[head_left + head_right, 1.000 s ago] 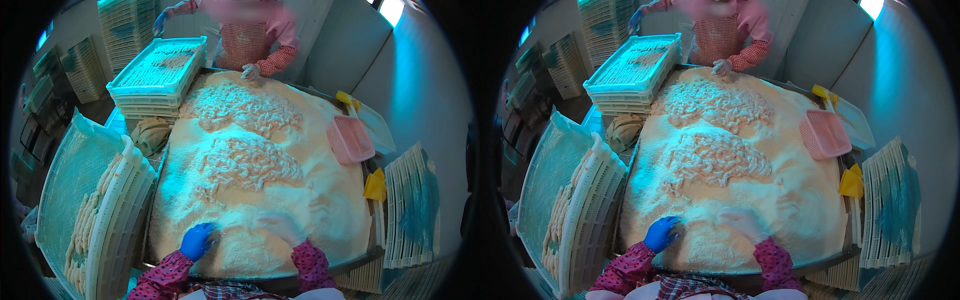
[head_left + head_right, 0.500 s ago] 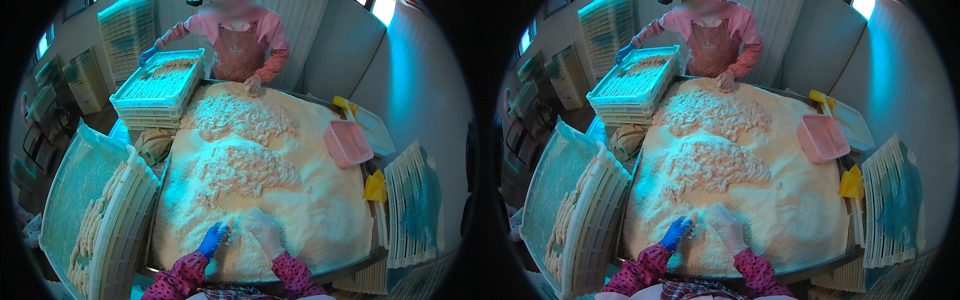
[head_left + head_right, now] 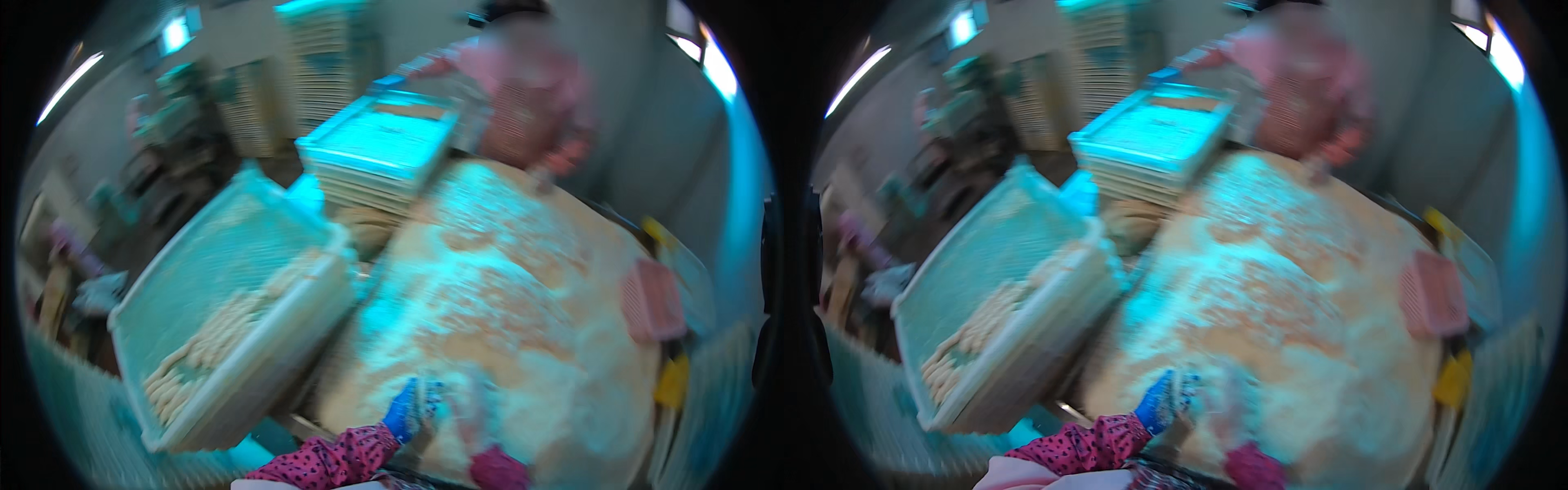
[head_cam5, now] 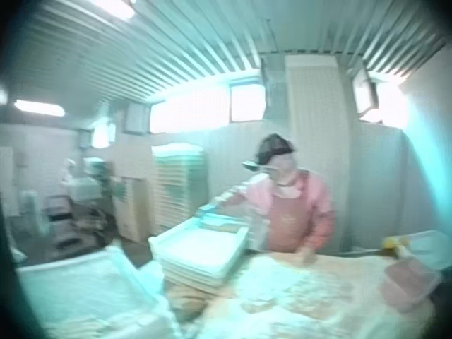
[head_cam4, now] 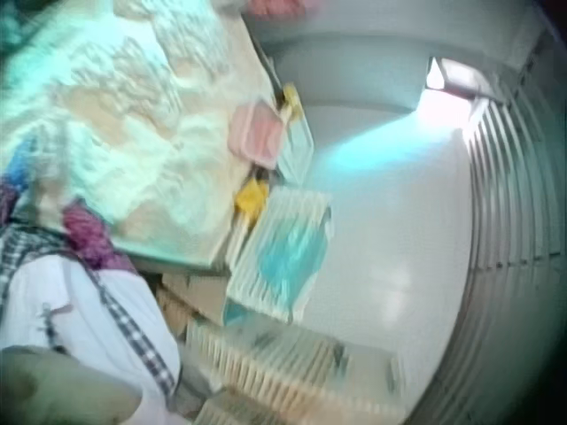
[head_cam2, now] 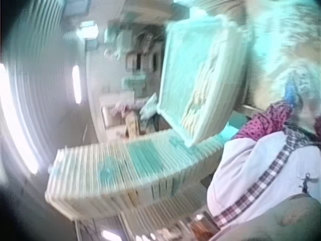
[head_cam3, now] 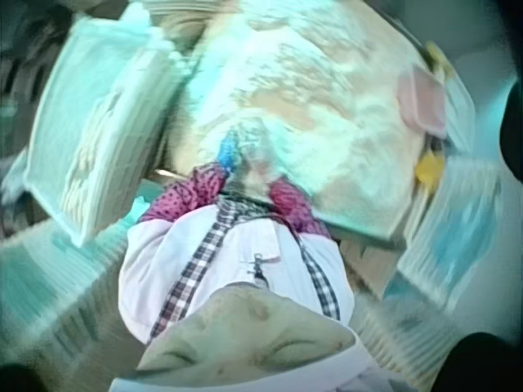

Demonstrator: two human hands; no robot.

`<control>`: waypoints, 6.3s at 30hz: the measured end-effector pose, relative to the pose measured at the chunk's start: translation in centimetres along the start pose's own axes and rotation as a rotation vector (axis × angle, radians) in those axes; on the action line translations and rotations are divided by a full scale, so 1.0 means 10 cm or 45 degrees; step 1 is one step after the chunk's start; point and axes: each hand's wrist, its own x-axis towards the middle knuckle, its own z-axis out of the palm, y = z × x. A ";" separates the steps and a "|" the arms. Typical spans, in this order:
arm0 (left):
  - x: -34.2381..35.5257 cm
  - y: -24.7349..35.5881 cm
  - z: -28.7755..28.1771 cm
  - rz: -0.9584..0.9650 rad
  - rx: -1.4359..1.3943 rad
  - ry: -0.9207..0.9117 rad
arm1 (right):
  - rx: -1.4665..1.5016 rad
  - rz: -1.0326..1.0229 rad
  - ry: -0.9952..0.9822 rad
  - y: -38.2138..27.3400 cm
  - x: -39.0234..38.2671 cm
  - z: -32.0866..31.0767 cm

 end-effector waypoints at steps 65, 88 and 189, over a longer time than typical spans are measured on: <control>0.21 -0.14 0.09 -0.111 -0.224 -0.025 | 0.657 0.722 0.284 1.11 -0.49 0.35; 0.10 -0.66 0.73 0.691 -0.162 -0.388 | -0.004 -0.273 0.337 0.32 -0.26 0.50; 0.26 -0.58 0.03 -0.200 0.238 -0.175 | -0.422 0.286 0.476 0.60 -0.25 0.41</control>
